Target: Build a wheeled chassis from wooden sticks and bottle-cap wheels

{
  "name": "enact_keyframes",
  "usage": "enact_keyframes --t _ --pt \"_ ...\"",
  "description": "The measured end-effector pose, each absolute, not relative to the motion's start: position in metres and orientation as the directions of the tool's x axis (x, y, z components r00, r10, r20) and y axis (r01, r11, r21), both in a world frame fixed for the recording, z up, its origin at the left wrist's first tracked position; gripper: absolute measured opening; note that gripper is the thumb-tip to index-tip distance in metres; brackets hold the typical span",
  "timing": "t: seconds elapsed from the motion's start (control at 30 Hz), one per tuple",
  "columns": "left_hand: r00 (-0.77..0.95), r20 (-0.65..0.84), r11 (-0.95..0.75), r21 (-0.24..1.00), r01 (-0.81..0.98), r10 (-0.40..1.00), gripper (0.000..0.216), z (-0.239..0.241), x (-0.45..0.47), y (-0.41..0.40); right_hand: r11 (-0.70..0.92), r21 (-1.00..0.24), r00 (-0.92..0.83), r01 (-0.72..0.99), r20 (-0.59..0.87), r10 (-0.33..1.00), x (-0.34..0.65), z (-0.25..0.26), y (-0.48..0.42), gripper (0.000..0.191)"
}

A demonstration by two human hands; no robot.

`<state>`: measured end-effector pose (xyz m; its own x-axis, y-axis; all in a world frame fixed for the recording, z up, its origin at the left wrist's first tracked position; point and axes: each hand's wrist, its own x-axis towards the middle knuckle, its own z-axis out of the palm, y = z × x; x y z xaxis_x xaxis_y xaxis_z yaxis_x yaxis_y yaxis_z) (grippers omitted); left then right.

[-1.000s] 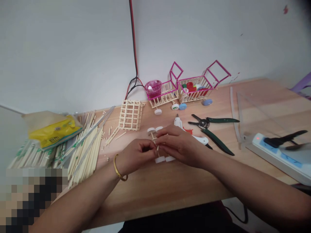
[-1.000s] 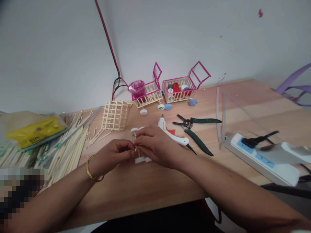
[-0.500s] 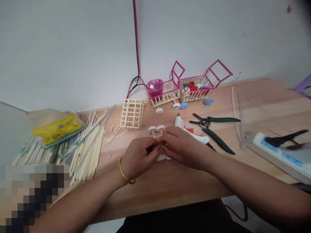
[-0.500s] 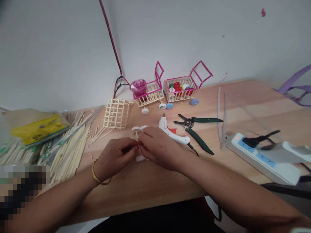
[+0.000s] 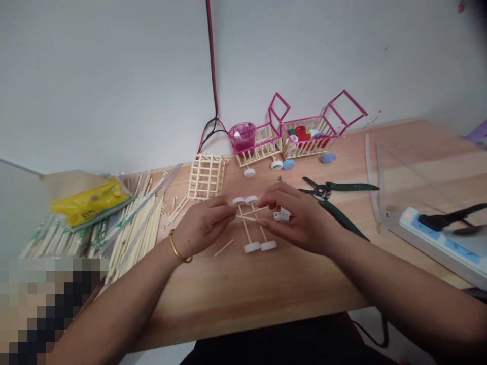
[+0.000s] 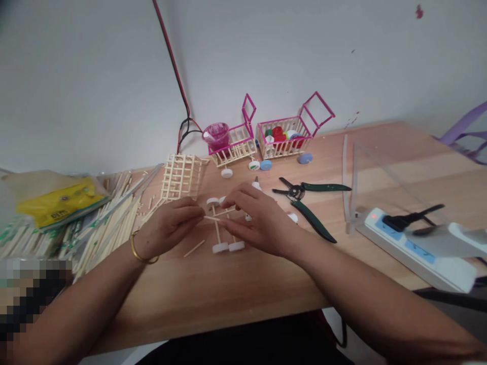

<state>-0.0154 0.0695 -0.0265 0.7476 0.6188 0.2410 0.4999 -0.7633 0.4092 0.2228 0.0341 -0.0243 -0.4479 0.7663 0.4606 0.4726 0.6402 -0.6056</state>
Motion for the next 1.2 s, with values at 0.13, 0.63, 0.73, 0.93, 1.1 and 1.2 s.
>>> enact_keyframes --t 0.13,0.63,0.73,0.93,1.1,1.2 --pt "0.812 0.238 -0.814 0.403 0.418 0.534 0.027 -0.029 -0.017 0.073 0.637 -0.605 -0.427 0.478 0.474 0.770 0.225 -0.028 0.037 0.014" --pt "0.947 -0.066 -0.934 0.156 0.322 0.315 0.026 -0.005 -0.004 0.096 0.615 -0.620 -0.390 0.487 0.476 0.788 0.230 -0.037 0.044 0.012" --pt "0.956 -0.098 -0.947 0.142 0.288 0.276 0.027 -0.005 -0.003 0.103 0.600 -0.634 -0.387 0.487 0.459 0.800 0.231 -0.039 0.046 0.012" --pt "0.968 -0.055 -0.942 0.224 0.250 0.244 0.024 -0.006 0.000 0.111 0.605 -0.642 -0.532 0.472 0.340 0.776 0.228 -0.037 0.042 0.011" --pt "0.969 -0.100 -0.928 0.279 0.247 0.227 0.028 -0.006 0.004 0.111 0.634 -0.651 -0.607 0.418 0.318 0.728 0.226 -0.038 0.041 0.010" --pt "0.971 -0.064 -0.914 0.327 0.239 0.230 0.024 -0.005 0.006 0.111 0.630 -0.653 -0.603 0.421 0.317 0.732 0.225 -0.040 0.041 0.010"
